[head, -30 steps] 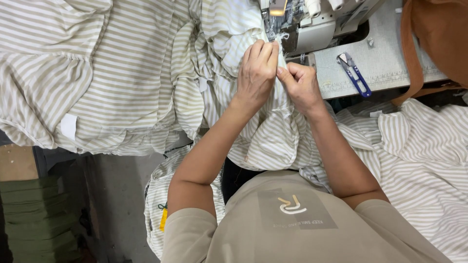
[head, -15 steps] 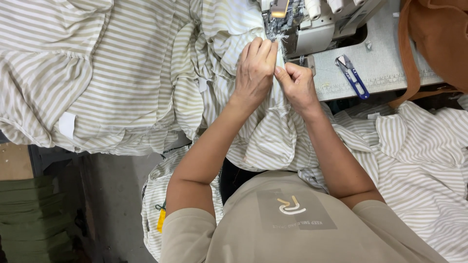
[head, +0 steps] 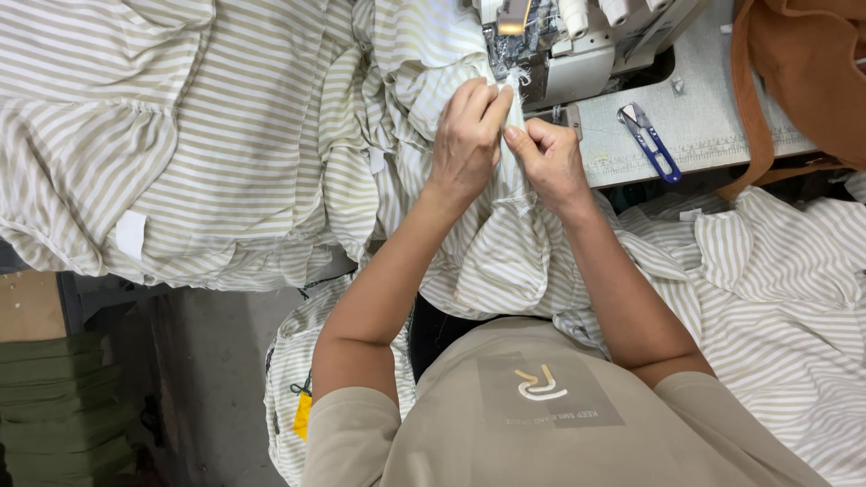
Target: Sewing together pieces of striped fabric using an industrial overlock machine.
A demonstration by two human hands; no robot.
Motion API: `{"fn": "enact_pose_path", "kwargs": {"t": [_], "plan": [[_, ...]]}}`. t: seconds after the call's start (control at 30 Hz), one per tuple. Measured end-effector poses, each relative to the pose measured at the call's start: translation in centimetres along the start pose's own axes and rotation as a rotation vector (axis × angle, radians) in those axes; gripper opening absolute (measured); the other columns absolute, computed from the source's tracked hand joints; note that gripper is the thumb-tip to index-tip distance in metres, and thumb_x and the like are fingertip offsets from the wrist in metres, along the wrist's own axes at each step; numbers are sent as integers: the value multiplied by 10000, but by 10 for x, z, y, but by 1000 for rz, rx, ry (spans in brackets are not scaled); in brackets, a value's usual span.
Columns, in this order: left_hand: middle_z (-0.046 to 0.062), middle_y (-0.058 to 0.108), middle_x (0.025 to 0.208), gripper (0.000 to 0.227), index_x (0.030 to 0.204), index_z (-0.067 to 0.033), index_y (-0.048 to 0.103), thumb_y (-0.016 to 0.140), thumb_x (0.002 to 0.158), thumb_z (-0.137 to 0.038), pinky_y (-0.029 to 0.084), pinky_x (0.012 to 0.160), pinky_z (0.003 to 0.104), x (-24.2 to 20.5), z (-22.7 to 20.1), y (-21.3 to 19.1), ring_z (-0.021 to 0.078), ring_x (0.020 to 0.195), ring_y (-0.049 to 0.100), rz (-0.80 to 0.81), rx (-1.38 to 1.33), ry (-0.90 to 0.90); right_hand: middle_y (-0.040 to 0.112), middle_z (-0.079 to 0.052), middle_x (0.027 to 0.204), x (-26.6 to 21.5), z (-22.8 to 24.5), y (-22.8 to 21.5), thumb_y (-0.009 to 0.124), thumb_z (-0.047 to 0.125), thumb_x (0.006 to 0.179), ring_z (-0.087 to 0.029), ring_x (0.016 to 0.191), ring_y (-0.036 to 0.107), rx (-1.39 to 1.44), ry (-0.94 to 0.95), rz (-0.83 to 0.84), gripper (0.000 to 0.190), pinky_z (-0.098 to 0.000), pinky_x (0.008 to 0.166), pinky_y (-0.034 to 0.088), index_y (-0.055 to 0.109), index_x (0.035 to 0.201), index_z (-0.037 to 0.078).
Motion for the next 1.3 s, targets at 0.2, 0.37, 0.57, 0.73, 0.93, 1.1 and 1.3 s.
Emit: {"fn": "enact_pose_path", "kwargs": {"t": [0.2,0.37,0.57,0.73,0.93,1.1,1.3], "plan": [[124,552,992,257,1198,45,653,613,944,35,556,848,400,-1,10,2,303,1014,591,38,-7,-18,331,61,648,4,-6,2,678,132,1051,-70,627,285,33,2,-25,535,-287,557,232,329,645,154],[160,548,1012,219,1167,49,656,604,957,20,554,846,416,4,11,-1,324,1012,583,67,-11,-15,307,69,626,7,-2,2,677,136,1053,-62,608,267,29,15,-33,549,-285,545,220,316,640,164],[204,591,1140,280,1242,8,644,601,974,-60,534,1000,479,-9,16,8,396,1203,570,107,-2,-50,294,70,618,4,-8,5,673,147,1055,-60,600,259,39,36,-21,558,-279,537,204,305,637,168],[198,608,1302,299,1288,-77,659,570,1011,-150,405,1153,578,-15,23,12,407,1357,511,172,-41,-121,279,84,609,8,-7,4,683,132,1049,-49,589,248,78,33,-37,570,-269,526,198,301,629,177],[115,619,1342,246,1281,-50,629,592,1038,-61,249,1240,525,-48,29,-9,337,1357,506,44,30,-165,283,88,612,8,-15,3,701,145,1045,-43,589,250,100,66,-32,576,-261,518,200,311,623,177],[156,485,1312,633,1383,-188,573,561,972,-669,400,947,604,-150,76,-38,417,1224,449,45,351,-628,580,-64,654,2,-39,-3,791,129,1018,-82,669,446,58,-94,-24,454,-267,598,398,600,612,58],[108,531,805,100,911,-53,576,529,999,-51,488,651,402,-172,108,-56,351,734,607,84,256,-575,551,-62,685,-5,-19,-6,798,135,1011,-91,640,440,-14,-114,-77,457,-266,587,386,597,608,60]]}}
Point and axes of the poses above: each hand's wrist, its own x-axis towards the middle knuckle, its own y-axis out of the palm, z = x × y, the point moved 8 cm from there along x, towards the middle knuckle
